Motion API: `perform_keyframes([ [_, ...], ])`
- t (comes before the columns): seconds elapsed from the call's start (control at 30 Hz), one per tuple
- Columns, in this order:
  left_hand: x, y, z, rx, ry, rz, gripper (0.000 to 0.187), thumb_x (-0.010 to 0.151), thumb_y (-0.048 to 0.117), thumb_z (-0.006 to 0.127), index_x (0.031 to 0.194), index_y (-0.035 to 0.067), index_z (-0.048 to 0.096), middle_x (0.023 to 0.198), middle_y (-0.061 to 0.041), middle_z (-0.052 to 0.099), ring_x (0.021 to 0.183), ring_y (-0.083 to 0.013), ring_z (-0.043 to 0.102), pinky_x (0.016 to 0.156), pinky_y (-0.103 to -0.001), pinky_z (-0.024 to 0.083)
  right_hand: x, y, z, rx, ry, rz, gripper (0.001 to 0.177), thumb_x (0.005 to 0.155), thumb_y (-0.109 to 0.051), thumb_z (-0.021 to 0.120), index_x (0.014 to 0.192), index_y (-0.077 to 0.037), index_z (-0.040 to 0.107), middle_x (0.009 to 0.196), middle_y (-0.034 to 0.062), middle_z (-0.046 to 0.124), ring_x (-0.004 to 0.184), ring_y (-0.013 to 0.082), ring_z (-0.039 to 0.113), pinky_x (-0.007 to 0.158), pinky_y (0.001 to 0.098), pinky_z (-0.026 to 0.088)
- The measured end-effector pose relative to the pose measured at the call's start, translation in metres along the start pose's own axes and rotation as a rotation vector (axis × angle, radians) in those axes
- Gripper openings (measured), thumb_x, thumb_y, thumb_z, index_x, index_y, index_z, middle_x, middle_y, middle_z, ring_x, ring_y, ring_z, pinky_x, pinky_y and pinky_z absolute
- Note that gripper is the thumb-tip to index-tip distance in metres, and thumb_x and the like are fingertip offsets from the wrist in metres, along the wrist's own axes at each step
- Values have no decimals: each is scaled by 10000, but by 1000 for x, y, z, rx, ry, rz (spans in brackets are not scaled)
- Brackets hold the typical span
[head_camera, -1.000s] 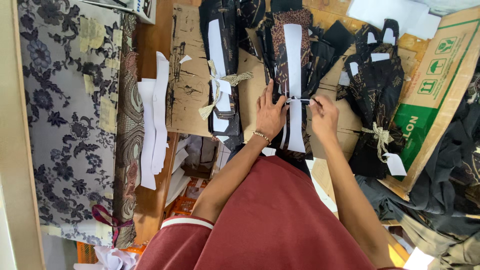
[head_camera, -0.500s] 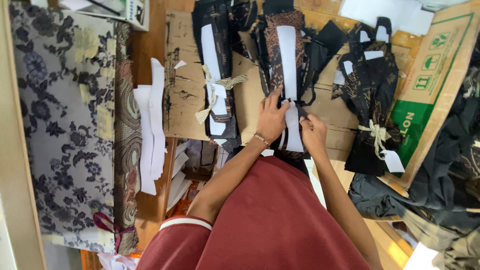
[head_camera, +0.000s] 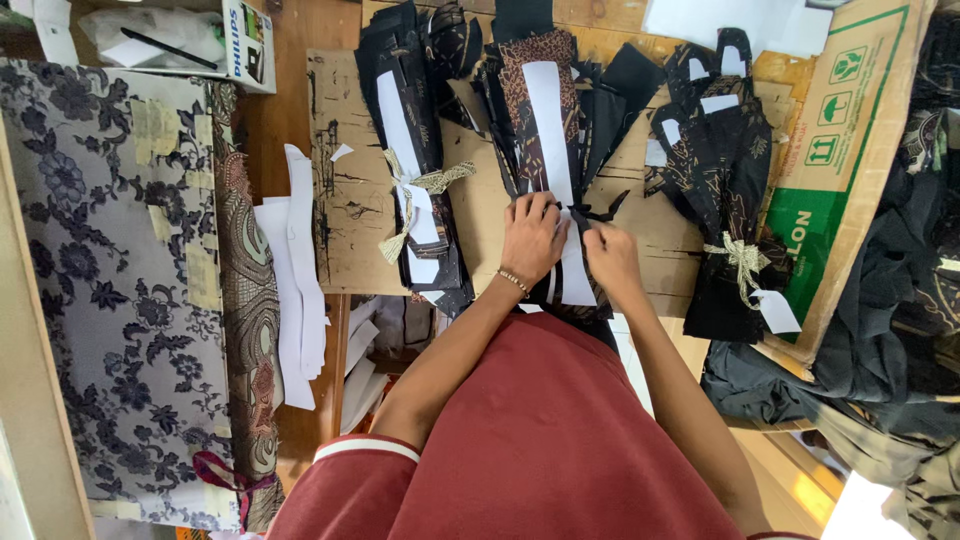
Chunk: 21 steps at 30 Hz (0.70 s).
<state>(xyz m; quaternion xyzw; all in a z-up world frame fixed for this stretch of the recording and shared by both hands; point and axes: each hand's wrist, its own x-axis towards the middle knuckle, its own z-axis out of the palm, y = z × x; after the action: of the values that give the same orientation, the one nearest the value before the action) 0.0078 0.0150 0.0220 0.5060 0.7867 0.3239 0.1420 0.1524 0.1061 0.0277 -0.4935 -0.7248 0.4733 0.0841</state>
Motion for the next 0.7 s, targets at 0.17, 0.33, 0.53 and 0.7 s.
perform_keyframes([
  [0.17,-1,3,2,52,-15,-25,183,931,217,683,994,47,659,1217,-83,581,1197,-299,504,1023,-475,380,11,16,-7,154,-138,132,357,1028,-206,520,764,19,602,688,76,636,629,133,561,592,320,435],
  [0.33,7,7,1,81,-34,-19,306,883,177,671,1177,91,657,1168,-90,571,1178,-314,498,1010,-486,380,13,5,-14,37,-369,104,234,1035,-225,540,927,-34,622,704,45,589,651,163,565,621,315,470],
  [0.53,10,9,-3,73,-64,-15,361,859,186,702,1210,124,652,1138,-92,564,1113,-320,496,973,-492,385,17,5,-55,-525,305,-95,544,872,-206,743,1360,-124,516,1169,214,578,1114,408,575,881,499,471],
  [0.7,13,7,-5,89,-91,0,345,878,198,719,1205,113,649,1147,-88,554,1115,-319,492,968,-494,380,19,67,-136,-849,230,112,1092,696,-420,896,1555,-123,292,1322,337,478,1168,519,493,922,605,421],
])
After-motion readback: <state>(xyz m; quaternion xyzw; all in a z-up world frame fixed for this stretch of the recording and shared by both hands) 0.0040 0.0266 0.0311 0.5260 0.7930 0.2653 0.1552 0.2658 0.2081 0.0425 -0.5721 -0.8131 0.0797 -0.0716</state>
